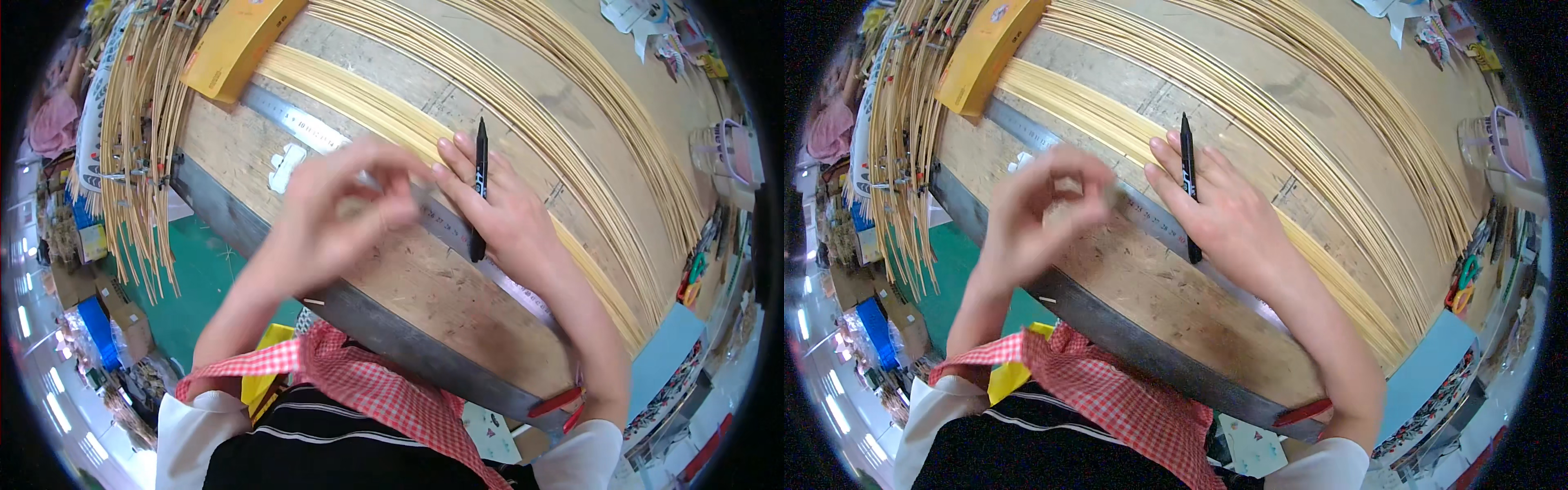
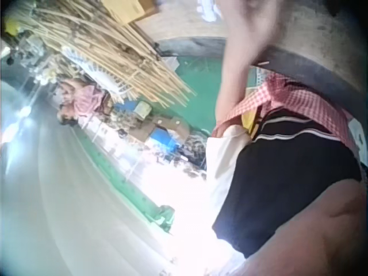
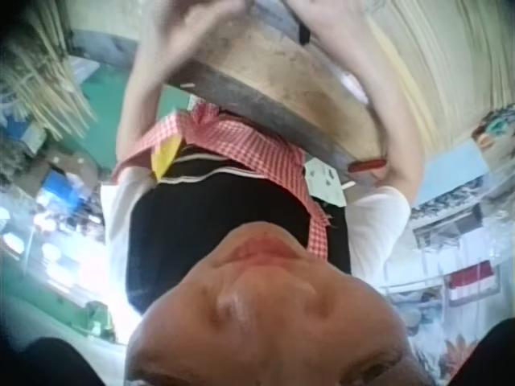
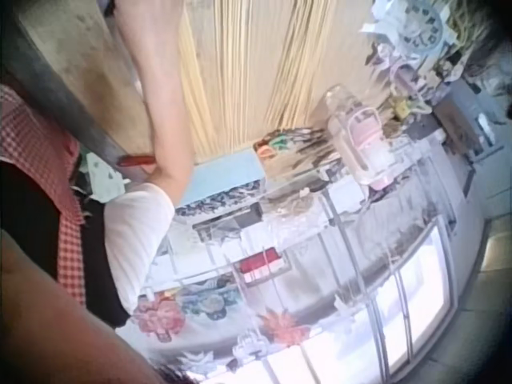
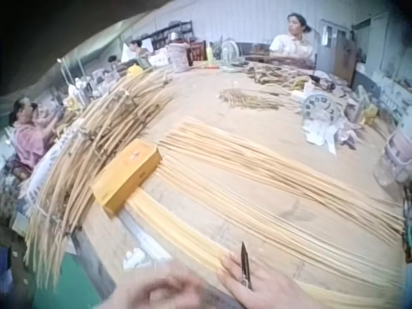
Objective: The person uses a metal ruler and a black marker to measure and mark specific lengths on a bundle of thin bamboo sticks laid out on a wooden workbench. The person aligns the ruler, makes marks, and occasionally shifts the sticks to continue the process. Other workers are visible in the background of the workshop.
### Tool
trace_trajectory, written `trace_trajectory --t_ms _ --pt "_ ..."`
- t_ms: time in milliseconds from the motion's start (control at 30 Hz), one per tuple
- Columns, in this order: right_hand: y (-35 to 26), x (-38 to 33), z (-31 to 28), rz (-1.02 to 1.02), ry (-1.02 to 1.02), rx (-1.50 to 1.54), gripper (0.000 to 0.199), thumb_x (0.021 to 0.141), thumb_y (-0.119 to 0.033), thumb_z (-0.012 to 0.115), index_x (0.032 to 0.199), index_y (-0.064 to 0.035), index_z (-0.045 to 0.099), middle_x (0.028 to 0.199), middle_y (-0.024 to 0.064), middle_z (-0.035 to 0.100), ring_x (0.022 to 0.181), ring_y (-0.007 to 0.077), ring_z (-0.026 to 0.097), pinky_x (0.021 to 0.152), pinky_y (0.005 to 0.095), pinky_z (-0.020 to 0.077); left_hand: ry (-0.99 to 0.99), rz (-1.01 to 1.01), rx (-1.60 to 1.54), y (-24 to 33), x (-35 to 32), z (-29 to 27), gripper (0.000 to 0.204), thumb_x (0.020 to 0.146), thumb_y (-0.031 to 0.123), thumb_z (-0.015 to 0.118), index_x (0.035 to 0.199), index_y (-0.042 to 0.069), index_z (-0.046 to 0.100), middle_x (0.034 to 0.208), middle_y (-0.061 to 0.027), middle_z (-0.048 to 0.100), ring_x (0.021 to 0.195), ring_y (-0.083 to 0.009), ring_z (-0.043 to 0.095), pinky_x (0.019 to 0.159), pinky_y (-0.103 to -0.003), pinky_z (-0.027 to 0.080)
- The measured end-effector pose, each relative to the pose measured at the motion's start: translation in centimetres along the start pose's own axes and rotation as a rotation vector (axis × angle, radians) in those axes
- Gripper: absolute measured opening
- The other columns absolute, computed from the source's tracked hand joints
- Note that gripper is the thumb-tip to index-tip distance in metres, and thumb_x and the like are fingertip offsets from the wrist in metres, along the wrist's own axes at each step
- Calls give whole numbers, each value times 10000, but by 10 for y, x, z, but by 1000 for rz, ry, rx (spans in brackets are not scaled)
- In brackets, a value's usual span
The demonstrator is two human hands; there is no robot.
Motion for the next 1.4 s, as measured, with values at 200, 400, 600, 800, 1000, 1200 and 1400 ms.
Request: trace_trajectory --t_ms 200,400,600,800,1000,1200,1400 --pt "-4 6 -4 -48 45 3 438 882 -42 579 1318 -70 602 1453 126 584 1341 336 552 1088 433 493 52 -76 91 -29 51 -17 317 853 35 784 1152 34 681 1011 -23 665 926 -107 655 791 -281 557" --pt "0 3 -2 -38 22 21 443 863 -36 590 1305 -47 609 1454 136 581 1342 349 550 1084 443 496 97 296 650 -14 52 -23 400 794 148 840 1155 51 697 1066 -85 674 963 -229 678 806 -327 546" --pt "-2 5 -2 -21 6 60 453 855 -31 595 1307 -51 613 1477 143 560 1340 353 553 1088 456 492 110 325 791 -18 35 -5 557 737 272 871 1224 72 691 1210 -102 678 1184 -321 611 1020 -435 473" --pt "-1 3 -3 -24 23 65 453 858 -36 596 1310 -57 615 1480 149 556 1358 357 536 1087 461 489 -131 345 726 -30 43 -18 610 775 204 830 1353 104 658 1445 -74 614 1397 -337 501 1142 -445 410" --pt "-1 5 -3 -32 22 70 450 858 -43 605 1308 -56 613 1461 155 571 1357 358 538 1085 468 487 -179 302 482 -44 45 -24 630 794 169 811 1398 120 638 1470 -73 599 1460 -345 433 1189 -468 359" --pt "-1 5 -4 -4 -13 109 458 881 -30 583 1338 -30 617 1471 175 559 1398 358 507 1156 499 421 -168 307 532 -44 45 -22 626 799 199 810 1397 122 639 1480 -56 593 1458 -341 440 1185 -498 341" --pt "-4 6 -5 -21 24 74 414 862 -42 602 1274 -49 637 1451 151 581 1346 358 550 1069 469 497 -176 308 560 -41 43 -22 620 810 218 804 1398 120 636 1480 -54 591 1446 -352 454 1183 -507 337"
Point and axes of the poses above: each hand's wrist, its own x-axis towards the middle knuckle, its own z-axis out of the palm, y = z × x, the point moved 5 cm from there along x, towards the middle knuckle
